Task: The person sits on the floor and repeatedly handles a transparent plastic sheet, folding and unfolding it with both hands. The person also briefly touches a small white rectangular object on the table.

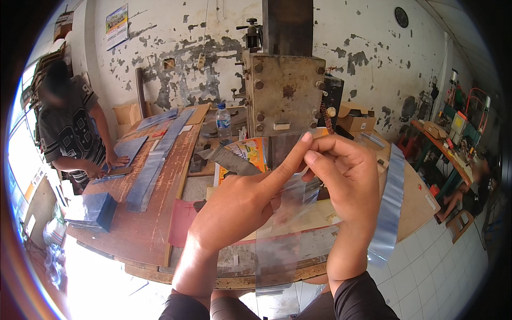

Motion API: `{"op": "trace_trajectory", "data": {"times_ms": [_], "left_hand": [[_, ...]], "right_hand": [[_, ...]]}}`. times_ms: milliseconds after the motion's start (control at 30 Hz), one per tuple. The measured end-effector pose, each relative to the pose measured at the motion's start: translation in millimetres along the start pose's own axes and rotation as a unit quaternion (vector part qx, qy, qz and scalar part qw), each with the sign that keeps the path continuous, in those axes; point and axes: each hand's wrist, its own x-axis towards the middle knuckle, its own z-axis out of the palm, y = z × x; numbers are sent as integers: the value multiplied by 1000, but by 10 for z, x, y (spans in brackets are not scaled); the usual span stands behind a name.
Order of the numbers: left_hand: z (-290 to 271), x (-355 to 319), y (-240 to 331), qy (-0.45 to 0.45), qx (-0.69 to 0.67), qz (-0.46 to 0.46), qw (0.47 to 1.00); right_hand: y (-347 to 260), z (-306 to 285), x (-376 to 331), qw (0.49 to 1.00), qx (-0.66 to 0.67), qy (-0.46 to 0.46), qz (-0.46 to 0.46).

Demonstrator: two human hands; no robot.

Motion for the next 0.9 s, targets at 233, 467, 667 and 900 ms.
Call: {"op": "trace_trajectory", "data": {"times_ms": [233, 467, 667, 900], "left_hand": [[-11, 9, -4, -1, 0, -7, 1000], [-33, 28, -36, 0, -24, 1, 1000], [-5, 33, -68, 15, -44, 18, 999], [-4, 14, -62, 8, -19, 7, 1000]], "right_hand": [[5, -4, 1, 1000, -5, -4, -4], [-7, 17, -4, 1000, -7, -6, 3], [16, 8, 3, 1000, -1, -12, 0], [22, 2, 8, 1000, -6, -15, -11]]}}
